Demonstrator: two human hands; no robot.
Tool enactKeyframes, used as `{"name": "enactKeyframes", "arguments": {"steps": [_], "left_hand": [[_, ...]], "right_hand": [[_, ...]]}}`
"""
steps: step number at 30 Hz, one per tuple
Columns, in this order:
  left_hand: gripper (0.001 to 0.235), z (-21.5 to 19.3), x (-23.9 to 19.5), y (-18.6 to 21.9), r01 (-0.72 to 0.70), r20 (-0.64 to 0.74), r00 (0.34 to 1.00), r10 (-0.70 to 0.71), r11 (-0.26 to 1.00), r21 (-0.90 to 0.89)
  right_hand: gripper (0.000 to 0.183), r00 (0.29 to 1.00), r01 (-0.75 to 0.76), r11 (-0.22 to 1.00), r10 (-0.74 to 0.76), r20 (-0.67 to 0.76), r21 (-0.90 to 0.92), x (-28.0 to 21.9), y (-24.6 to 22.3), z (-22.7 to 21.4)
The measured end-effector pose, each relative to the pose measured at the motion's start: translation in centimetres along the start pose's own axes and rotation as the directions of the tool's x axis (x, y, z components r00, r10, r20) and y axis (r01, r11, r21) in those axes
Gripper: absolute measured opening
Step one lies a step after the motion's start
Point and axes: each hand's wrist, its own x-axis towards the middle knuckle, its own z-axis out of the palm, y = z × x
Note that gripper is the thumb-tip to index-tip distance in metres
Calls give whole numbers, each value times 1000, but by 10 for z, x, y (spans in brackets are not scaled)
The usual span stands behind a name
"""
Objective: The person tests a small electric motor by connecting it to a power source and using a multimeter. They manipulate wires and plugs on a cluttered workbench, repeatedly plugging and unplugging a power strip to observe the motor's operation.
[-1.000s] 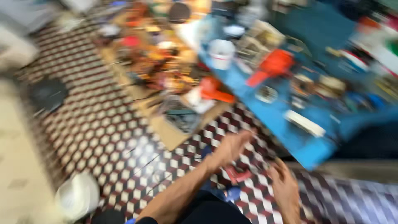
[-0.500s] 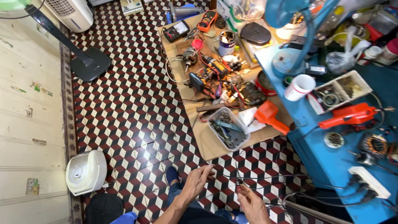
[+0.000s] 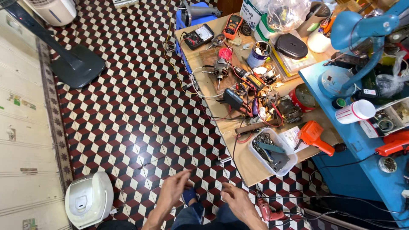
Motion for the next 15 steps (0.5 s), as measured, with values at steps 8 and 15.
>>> {"name": "enactKeyframes", "arguments": {"steps": [8, 15], "left_hand": [[60, -33, 38, 5, 147, -28, 987, -157, 964, -220], [50, -45, 131, 45, 41, 42, 999, -34, 987, -157]], "right_hand": [[49, 998, -65, 998, 65, -20, 4, 51, -55, 22], [48, 990, 11, 982, 16, -141, 189, 117, -57, 5]]}}
